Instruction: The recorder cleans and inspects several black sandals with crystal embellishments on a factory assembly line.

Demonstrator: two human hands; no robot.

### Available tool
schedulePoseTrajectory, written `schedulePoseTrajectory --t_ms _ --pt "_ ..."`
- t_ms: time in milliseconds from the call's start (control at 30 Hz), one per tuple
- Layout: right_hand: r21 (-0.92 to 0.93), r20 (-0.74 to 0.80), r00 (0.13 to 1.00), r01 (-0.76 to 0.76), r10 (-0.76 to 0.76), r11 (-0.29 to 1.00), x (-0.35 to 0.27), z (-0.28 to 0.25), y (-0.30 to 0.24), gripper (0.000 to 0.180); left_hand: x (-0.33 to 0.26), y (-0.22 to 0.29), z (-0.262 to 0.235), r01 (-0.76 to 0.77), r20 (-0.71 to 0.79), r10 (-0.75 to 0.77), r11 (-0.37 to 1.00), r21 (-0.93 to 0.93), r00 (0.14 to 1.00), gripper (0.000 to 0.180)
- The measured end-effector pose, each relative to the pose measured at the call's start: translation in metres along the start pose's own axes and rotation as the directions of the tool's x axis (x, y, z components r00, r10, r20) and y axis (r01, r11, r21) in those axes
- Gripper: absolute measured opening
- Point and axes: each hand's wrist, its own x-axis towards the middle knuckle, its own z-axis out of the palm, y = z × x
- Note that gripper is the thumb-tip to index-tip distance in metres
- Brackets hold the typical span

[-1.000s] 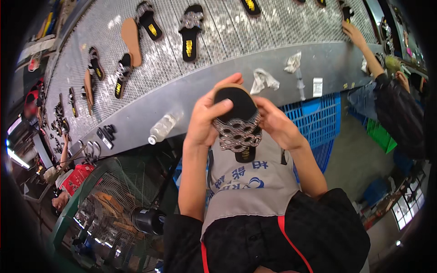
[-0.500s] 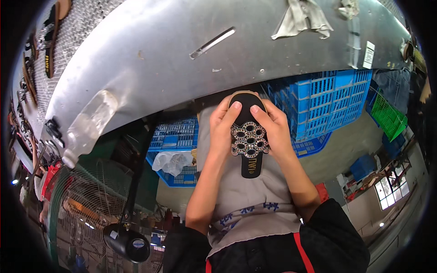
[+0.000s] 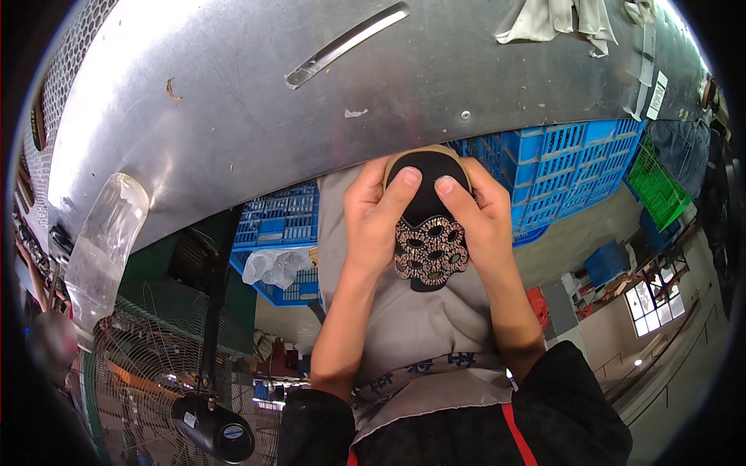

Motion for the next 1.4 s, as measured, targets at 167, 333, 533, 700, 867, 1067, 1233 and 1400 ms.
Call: schedulePoseTrajectory --t_ms 167,333,533,700,867,1067,1233,1400 --pt "0.015 -0.055 0.998 -0.041 0.042 0.999 -0.005 0.009 -0.008 0.028 -0.002 0.014 0.009 0.049 -0.042 -0.049 0.999 0.0 0.998 0.027" --pt "-0.046 -0.081 0.991 -0.112 0.108 0.993 -0.005 0.012 -0.022 0.026 -0.004 0.015 0.016 0.064 -0.09 -0.063 0.998 0.004 0.994 0.025" --pt "0.04 -0.136 0.976 -0.167 0.17 0.985 -0.011 0.021 -0.035 0.026 -0.009 0.031 0.025 0.208 -0.146 -0.209 0.978 -0.017 0.967 0.024" --pt "0.069 -0.116 0.975 -0.184 0.191 0.981 -0.008 0.022 -0.032 0.025 -0.011 0.029 0.027 0.14 -0.16 -0.136 0.99 0.012 0.978 0.023" --pt "0.088 -0.033 0.996 -0.082 0.085 0.993 -0.029 0.016 -0.037 0.023 -0.024 0.038 0.027 -0.044 0.058 0.036 0.988 0.147 0.998 0.027" --pt "0.193 0.088 0.992 0.068 -0.086 0.979 -0.117 0.036 -0.108 0.024 -0.105 0.105 0.069 -0.197 0.265 0.176 0.979 0.052 0.948 0.032" --pt "0.383 0.437 0.883 -0.007 -0.174 0.924 -0.16 0.032 -0.13 0.058 -0.145 0.142 0.076 -0.215 0.375 0.226 0.974 -0.072 0.899 0.038" --pt "0.242 0.671 0.721 0.007 -0.172 0.97 -0.218 0.013 -0.081 0.091 -0.17 0.162 0.07 -0.258 0.319 0.293 0.955 -0.147 0.901 0.041"
